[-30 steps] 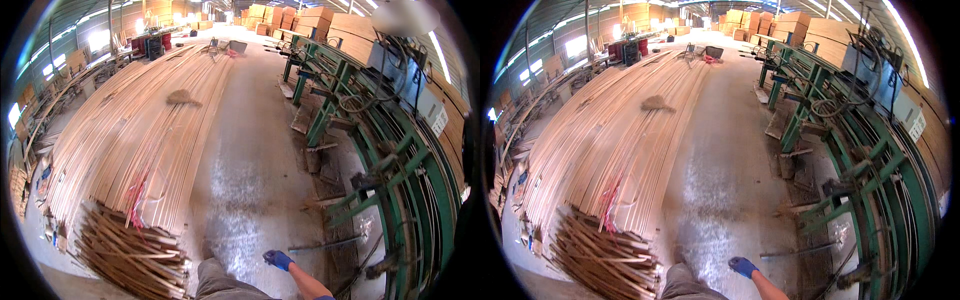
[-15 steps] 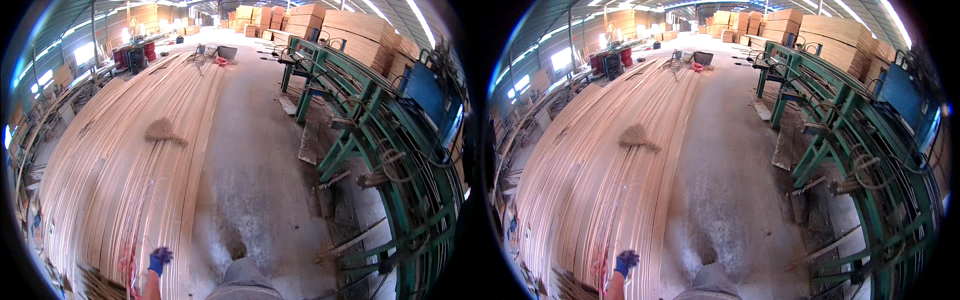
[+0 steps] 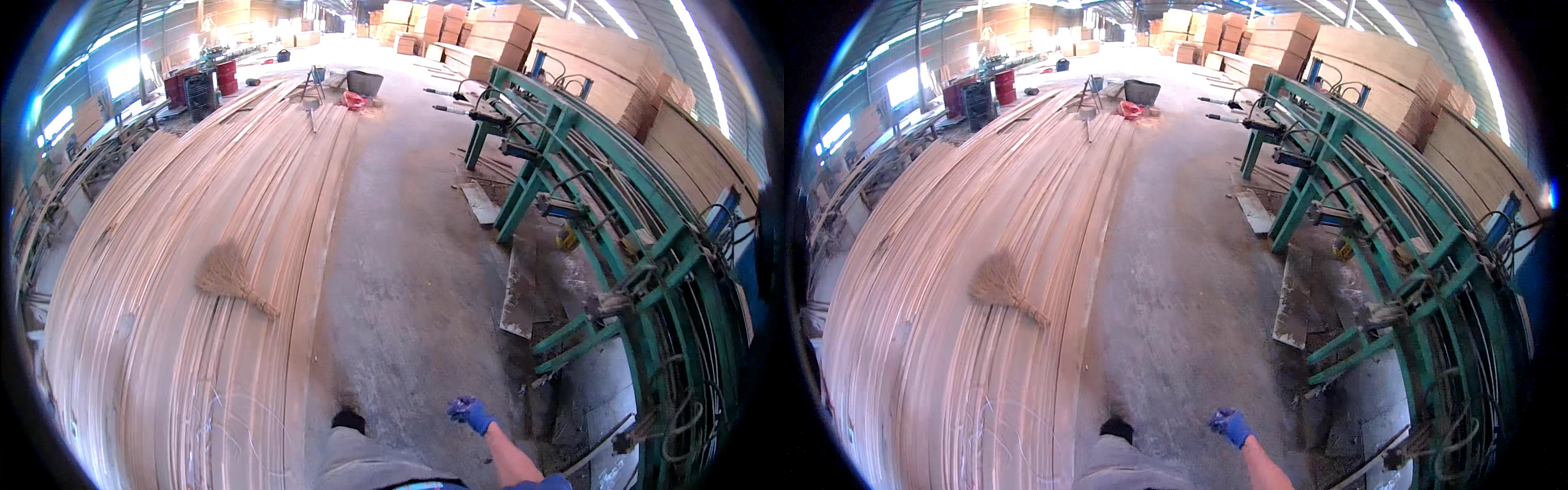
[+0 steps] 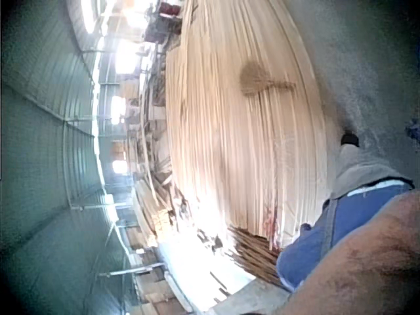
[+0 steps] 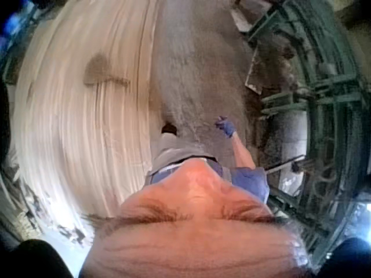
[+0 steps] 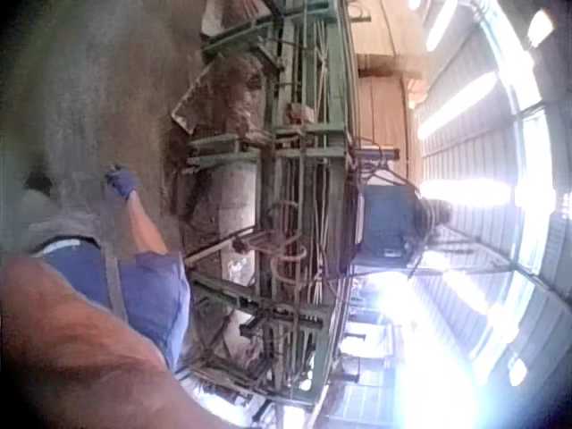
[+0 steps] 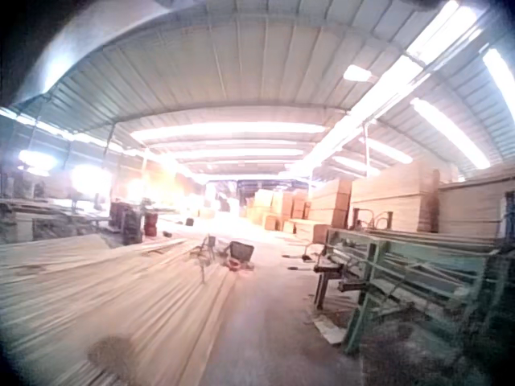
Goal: The person arranges thin wooden planks on a curved jig, then uses a trowel to spread a white adhesive over the planks. They continue applying the adhesive along the length of the planks and later use a caulking gun to apply adhesive into the gaps between the planks.
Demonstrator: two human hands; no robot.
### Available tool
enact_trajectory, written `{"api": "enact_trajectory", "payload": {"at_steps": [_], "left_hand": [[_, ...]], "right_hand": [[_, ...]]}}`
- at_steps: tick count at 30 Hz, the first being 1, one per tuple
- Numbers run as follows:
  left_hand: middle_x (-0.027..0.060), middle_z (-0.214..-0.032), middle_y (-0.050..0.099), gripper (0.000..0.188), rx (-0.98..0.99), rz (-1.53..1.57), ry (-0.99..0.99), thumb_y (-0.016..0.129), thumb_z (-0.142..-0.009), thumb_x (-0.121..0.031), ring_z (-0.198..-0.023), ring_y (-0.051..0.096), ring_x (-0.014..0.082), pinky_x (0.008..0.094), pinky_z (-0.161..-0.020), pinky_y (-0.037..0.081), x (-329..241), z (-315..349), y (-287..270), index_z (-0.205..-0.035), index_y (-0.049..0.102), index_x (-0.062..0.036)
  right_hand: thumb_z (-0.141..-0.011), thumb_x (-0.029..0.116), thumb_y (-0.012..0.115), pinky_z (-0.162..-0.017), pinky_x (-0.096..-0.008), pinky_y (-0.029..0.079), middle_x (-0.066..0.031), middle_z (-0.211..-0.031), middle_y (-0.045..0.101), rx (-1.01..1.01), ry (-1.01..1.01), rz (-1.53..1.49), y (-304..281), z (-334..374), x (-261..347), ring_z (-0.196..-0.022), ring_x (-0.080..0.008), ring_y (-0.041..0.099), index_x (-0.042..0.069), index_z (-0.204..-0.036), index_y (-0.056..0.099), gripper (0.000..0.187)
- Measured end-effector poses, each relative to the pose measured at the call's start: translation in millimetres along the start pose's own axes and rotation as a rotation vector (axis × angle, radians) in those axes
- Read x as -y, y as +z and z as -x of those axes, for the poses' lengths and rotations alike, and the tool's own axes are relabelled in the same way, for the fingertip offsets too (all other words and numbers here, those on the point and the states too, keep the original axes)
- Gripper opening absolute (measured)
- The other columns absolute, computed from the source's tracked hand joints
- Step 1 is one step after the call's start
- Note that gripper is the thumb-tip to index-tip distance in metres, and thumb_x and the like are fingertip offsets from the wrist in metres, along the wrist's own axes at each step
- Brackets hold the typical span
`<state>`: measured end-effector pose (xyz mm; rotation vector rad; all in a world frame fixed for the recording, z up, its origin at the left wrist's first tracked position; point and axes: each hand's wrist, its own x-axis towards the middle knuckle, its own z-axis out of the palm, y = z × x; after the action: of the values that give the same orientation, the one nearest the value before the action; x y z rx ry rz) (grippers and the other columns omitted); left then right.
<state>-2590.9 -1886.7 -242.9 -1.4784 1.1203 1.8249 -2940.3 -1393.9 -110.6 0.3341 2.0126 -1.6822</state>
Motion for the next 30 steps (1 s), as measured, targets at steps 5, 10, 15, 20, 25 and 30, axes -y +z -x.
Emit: {"api": "enact_trajectory", "payload": {"at_steps": [5, 10, 15, 20, 25, 30], "left_hand": [[0.0148, -0.084, 0.066, 0.026, -0.012, 0.044, 0.065, 0.046, -0.093, -0.028, -0.076, 0.066, 0.0271, 0.0418, -0.064, 0.053, -248.9, -69.8, 48.3, -0.091, 0.064, -0.01], [0.017, -0.089, 0.067, 0.025, 0.085, 0.05, 0.539, 0.045, -0.094, -0.027, -0.079, 0.067, 0.0317, 0.0458, -0.067, 0.054, -644.7, -139.1, 174.1, -0.098, 0.06, -0.0072], [0.0145, -0.084, 0.067, 0.022, 0.288, -0.071, 0.678, 0.052, -0.092, -0.03, -0.071, 0.065, 0.0281, 0.0411, -0.06, 0.053, -862.6, -169.1, 255.3, -0.091, 0.059, -0.0089], [0.0073, -0.089, 0.064, 0.026, 0.107, -0.075, 0.113, 0.045, -0.085, -0.036, -0.085, 0.062, 0.0256, 0.0467, -0.066, 0.05, -842.0, -251.3, 325.1, -0.098, 0.059, -0.0188], [0.0075, -0.088, 0.065, 0.024, 0.032, -0.077, -0.001, 0.047, -0.087, -0.035, -0.083, 0.063, 0.0264, 0.0464, -0.066, 0.051, -1007.4, -303.4, 429.0, -0.097, 0.06, -0.0175], [0.0076, -0.088, 0.067, 0.023, 0.037, -0.127, 0.031, 0.048, -0.088, -0.034, -0.081, 0.065, 0.0273, 0.046, -0.065, 0.052, -1261.4, -381.3, 509.7, -0.096, 0.062, -0.0162]], "right_hand": [[-0.086, 0.027, 0.057, -0.066, -0.0376, 0.05, -0.0076, -0.088, 0.069, 0.387, -0.191, 1.157, -0.6, -138.9, -11.2, -0.072, -0.0217, 0.063, 0.009, -0.094, 0.067, 0.022], [-0.084, 0.029, 0.058, -0.082, -0.037, 0.049, -0.0115, -0.104, 0.069, 0.49, 0.28, 0.788, -76.0, -251.6, -162.7, -0.091, -0.022, 0.063, 0.011, -0.106, 0.067, 0.03], [-0.083, 0.034, 0.057, -0.077, -0.0413, 0.049, -0.0136, -0.098, 0.068, 0.656, 0.056, 1.002, -55.5, -475.8, 67.6, -0.085, -0.0299, 0.064, 0.009, -0.096, 0.067, 0.03], [-0.086, 0.027, 0.062, -0.059, -0.033, 0.049, -0.0062, -0.079, 0.067, -0.048, 0.382, 0.014, -37.3, -726.4, 385.4, -0.068, -0.0171, 0.063, 0.005, -0.088, 0.066, 0.023], [-0.091, 0.03, 0.058, -0.063, -0.0281, 0.05, -0.0067, -0.089, 0.069, 0.073, 0.095, 0.016, -34.2, -964.8, 594.1, -0.074, -0.0142, 0.065, 0.006, -0.1, 0.064, 0.027], [-0.083, 0.022, 0.067, -0.063, -0.0303, 0.05, -0.0057, -0.083, 0.066, 0.099, 0.284, -0.076, -31.9, -1103.5, 659.6, -0.07, -0.0136, 0.062, 0.003, -0.094, 0.066, 0.022]]}}
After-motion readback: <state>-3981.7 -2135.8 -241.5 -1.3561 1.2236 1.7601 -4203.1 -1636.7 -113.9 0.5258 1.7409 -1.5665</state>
